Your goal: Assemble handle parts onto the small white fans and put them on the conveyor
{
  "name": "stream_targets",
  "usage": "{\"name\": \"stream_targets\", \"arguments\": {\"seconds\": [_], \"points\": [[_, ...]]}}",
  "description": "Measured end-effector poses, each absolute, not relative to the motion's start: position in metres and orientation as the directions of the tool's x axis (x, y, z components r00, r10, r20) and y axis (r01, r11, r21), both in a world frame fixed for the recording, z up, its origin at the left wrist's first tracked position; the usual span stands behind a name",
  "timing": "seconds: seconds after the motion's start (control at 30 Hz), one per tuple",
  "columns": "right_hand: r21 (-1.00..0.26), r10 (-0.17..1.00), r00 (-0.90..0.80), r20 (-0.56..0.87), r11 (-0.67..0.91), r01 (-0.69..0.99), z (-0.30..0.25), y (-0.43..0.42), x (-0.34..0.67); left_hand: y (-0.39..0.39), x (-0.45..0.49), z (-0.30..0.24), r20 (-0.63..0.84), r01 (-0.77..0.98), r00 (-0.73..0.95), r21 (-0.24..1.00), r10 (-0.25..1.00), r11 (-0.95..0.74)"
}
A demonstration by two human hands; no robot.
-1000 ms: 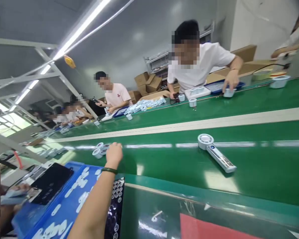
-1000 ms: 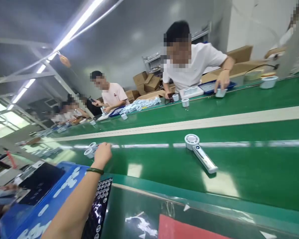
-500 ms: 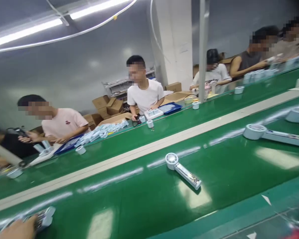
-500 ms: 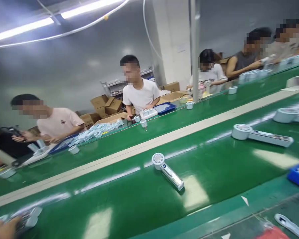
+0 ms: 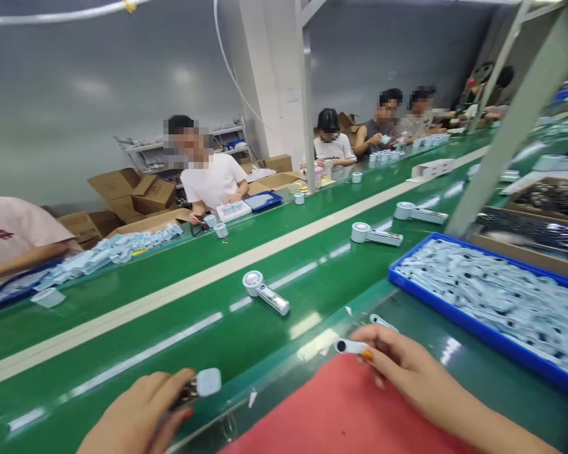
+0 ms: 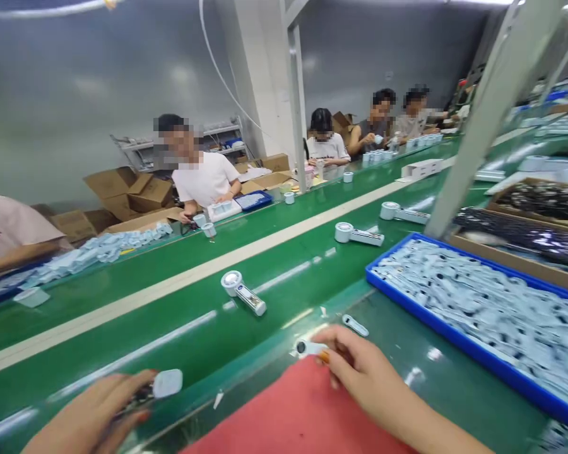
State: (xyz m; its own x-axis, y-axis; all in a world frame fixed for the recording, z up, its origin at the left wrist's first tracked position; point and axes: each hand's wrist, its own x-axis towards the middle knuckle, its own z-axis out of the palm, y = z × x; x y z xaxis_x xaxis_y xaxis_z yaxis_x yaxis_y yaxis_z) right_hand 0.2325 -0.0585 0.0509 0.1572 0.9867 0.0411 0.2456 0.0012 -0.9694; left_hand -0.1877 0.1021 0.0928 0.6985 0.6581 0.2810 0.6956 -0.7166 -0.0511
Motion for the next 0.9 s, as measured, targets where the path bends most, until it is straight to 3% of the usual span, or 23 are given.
{"name": "stream_targets", "arguments": {"seconds": [0.1,0.17,0.27,0.4,0.5,0.67,0.9], "points": [[-0.989,0.99,0.132,0.041,0.022,0.145,0.071,-0.061,0.236,0.04,-0.073,0.095,0.223,0.464,0.875,-0.138,0.429,-0.875],[-0.991,0.989,0.128,0.07,0.055,0.123,0.076,-0.067,0.238,0.008,-0.016,0.091,0.202,0.38,0.917,-0.192,0.343,-0.905],[-0.988,0.98,0.153,0.123,0.108,0.106,0.075,-0.076,0.24,-0.017,0.025,0.081,0.113,0.414,0.909,-0.163,0.4,-0.896],[-0.993,0.985,0.131,0.112,0.105,0.06,0.067,-0.081,0.239,-0.016,0.015,0.075,0.022,0.532,0.846,0.016,0.532,-0.847],[-0.991,0.988,0.089,0.129,0.125,0.056,0.062,-0.083,0.232,-0.009,-0.005,0.076,0.021,0.548,0.828,0.175,0.56,-0.818],[-0.9,0.952,0.002,0.305,0.288,0.328,0.053,-0.091,0.215,-0.009,-0.014,0.075,0.117,0.478,0.816,0.412,0.566,-0.776],[-0.73,0.911,-0.055,0.408,0.362,0.58,0.042,-0.107,0.197,-0.013,-0.009,0.076,0.208,0.399,0.819,0.462,0.535,-0.792]]}}
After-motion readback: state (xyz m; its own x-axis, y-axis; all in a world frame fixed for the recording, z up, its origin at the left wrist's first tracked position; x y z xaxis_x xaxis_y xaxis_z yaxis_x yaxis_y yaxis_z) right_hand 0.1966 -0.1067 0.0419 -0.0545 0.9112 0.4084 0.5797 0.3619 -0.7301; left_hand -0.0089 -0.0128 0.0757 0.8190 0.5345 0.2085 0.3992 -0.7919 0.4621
